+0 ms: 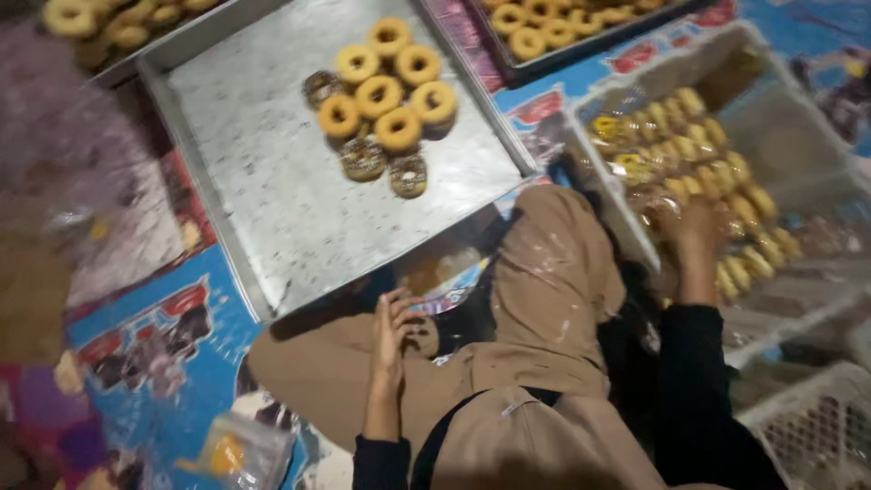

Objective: The person sits on the floor and repeatedly picks donuts from a metal tray, places them into small plastic bags, and sets the filled bags into a white crate. The person handles donuts one at a time throughout the clip.

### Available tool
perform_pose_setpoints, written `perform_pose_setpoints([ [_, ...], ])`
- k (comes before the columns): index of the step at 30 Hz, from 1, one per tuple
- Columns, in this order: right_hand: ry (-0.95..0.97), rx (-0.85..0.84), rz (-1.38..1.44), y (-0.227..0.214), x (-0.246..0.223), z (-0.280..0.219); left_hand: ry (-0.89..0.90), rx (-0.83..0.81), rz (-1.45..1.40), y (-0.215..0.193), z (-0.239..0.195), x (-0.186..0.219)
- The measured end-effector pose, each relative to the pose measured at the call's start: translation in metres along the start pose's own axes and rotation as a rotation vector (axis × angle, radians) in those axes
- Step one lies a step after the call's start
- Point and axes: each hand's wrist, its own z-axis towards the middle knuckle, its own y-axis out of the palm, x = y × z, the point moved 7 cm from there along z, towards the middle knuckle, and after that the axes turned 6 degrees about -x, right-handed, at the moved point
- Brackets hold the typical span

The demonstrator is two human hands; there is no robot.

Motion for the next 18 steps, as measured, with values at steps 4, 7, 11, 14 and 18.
perform_pose_setpoints([
  [4, -0.837, 0.25, 0.11, 0.003, -0.164, -0.104, 0.088, 0.272, 0.005, -0.079, -0.028, 0.002],
  [7, -1.099, -0.314, -0.001, 0.141, -0.297, -0.174, 0.098, 0.244, -0.053, -0.087, -0.034, -0.006],
  [11, -1.248, -0.142, -0.062, 0.251, -0.374, -0.184, 0.067, 0.181, -0.003, -0.089, -0.046, -0.014],
  [14, -1.316, -0.064, -0.04, 0.256, -0.405, -0.172, 0.089, 0.202, 0.016, -0.094, -0.05, -0.009],
  [18, -1.405, -0.091, -0.175, 0.234, -0.405, -0.181, 0.105, 0.24, 0.161, -0.077, -0.049, -0.016],
])
